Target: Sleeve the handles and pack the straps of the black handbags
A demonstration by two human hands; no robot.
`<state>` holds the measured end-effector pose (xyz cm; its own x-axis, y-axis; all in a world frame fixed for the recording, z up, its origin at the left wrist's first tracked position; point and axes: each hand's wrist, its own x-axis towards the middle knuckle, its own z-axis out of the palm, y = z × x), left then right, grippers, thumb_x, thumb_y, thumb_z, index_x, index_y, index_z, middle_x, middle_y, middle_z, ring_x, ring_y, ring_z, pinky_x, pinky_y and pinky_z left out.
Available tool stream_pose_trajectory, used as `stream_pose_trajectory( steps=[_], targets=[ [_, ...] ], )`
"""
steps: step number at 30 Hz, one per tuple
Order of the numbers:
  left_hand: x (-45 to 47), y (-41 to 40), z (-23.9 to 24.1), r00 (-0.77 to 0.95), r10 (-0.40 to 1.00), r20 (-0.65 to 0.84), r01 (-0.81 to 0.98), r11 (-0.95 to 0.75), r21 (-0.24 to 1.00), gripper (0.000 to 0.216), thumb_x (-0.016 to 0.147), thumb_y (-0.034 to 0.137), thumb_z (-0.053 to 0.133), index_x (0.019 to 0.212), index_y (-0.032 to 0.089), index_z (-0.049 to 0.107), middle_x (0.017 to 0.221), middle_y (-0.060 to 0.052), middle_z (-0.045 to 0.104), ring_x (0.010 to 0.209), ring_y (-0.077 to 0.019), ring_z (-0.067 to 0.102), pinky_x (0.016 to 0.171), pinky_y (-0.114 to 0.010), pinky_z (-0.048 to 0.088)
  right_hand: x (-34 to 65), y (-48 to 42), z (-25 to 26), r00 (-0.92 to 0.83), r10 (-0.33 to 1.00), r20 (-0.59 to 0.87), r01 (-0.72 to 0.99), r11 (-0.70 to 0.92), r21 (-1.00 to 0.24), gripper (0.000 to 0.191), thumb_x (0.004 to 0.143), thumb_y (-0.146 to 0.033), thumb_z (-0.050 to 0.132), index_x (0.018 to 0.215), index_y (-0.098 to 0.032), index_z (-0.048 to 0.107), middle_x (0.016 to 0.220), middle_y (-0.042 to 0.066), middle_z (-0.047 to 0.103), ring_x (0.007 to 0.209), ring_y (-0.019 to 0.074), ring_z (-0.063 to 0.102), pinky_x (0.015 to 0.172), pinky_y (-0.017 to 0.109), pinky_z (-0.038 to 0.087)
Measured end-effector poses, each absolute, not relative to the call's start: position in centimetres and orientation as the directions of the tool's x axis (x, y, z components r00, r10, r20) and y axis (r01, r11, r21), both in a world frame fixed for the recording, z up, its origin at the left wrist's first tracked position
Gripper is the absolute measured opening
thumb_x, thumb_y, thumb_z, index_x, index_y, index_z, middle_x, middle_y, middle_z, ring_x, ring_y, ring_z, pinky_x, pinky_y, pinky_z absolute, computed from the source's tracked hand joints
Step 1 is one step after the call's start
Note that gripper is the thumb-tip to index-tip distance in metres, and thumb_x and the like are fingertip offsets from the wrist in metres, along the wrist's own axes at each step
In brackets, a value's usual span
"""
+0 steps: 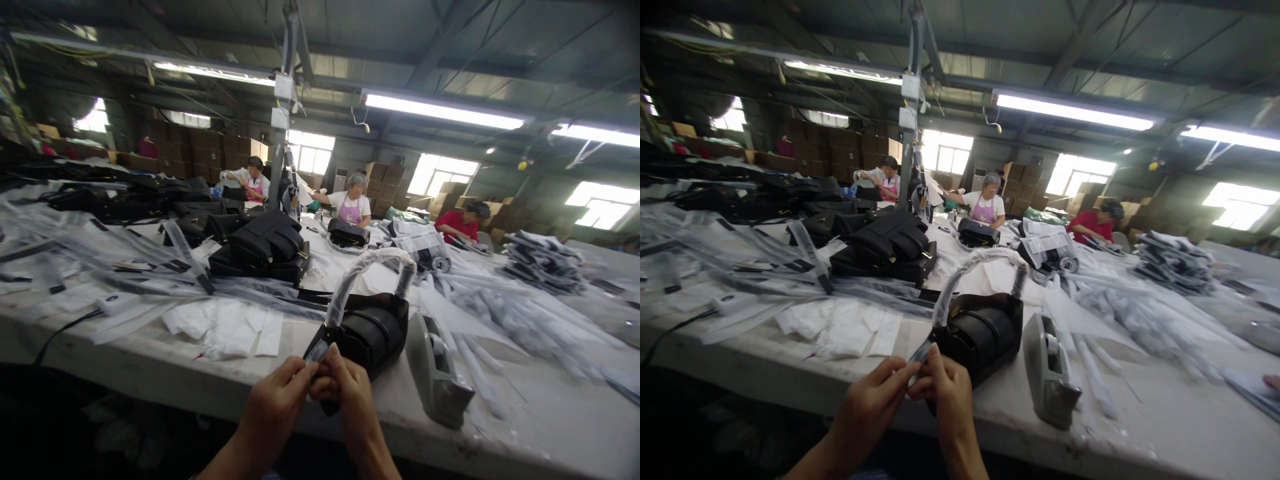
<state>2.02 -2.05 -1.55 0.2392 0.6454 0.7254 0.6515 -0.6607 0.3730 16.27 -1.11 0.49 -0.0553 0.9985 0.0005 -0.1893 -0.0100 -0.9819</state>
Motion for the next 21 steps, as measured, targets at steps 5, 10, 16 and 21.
stream_pose_trajectory(
  steps=[5, 10, 16, 21],
  targets=[
    [1.5, -2.6, -3.3, 0.284, 0.664, 0.692, 0.621, -0.677, 0.395, 0.035, 0.095, 0.016, 0.047, 0.121, 0.024, 0.068, 0.093, -0.008, 0.075, 0.082, -0.0174, 0.072, 0.074, -0.019, 0.056, 16.3, -1.3, 0.7, 0.004, 1.000, 0.026, 0.009, 0.026, -1.000, 0.044, 0.083, -0.052, 0.065, 0.058, -0.015, 0.059, 0.047, 0.000, 0.058, 0.045, 0.0122, 0.055, 0.047, 0.020, 0.040],
    [-0.3, -5.0, -4.9, 0.440, 0.656, 0.614, 0.357, -0.755, 0.550, 0.036, 0.091, 0.015, 0.052, 0.121, 0.026, 0.069, 0.098, -0.010, 0.077, 0.085, -0.0194, 0.073, 0.077, -0.022, 0.058, 16.7, -1.0, 0.2, 0.061, 0.998, -0.015, 0.030, -0.017, -0.999, 0.047, 0.085, -0.052, 0.060, 0.055, -0.017, 0.053, 0.036, -0.007, 0.039, 0.035, 0.0066, 0.032, 0.040, 0.021, 0.023],
    [-1.3, -3.7, -1.0, -0.100, 0.946, 0.309, 0.282, -0.271, 0.920, 0.023, 0.086, 0.039, 0.062, 0.099, 0.022, 0.071, 0.095, -0.008, 0.074, 0.085, -0.0236, 0.070, 0.076, -0.030, 0.056, 16.6, -0.9, 0.4, 0.033, 0.999, 0.022, 0.057, 0.021, -0.998, 0.048, 0.085, -0.051, 0.060, 0.053, -0.016, 0.055, 0.043, -0.006, 0.041, 0.044, 0.0075, 0.032, 0.044, 0.023, 0.021],
    [1.8, -1.1, 0.3, 0.228, 0.973, -0.033, -0.059, 0.047, 0.997, 0.040, 0.083, 0.056, 0.061, 0.091, 0.016, 0.063, 0.076, -0.003, 0.067, 0.063, -0.0152, 0.064, 0.055, -0.023, 0.052, 16.7, -1.3, 0.7, 0.046, 0.994, 0.099, 0.114, 0.093, -0.989, 0.045, 0.085, -0.049, 0.059, 0.054, -0.017, 0.059, 0.045, -0.005, 0.043, 0.044, 0.0089, 0.035, 0.043, 0.024, 0.024]
  ],
)
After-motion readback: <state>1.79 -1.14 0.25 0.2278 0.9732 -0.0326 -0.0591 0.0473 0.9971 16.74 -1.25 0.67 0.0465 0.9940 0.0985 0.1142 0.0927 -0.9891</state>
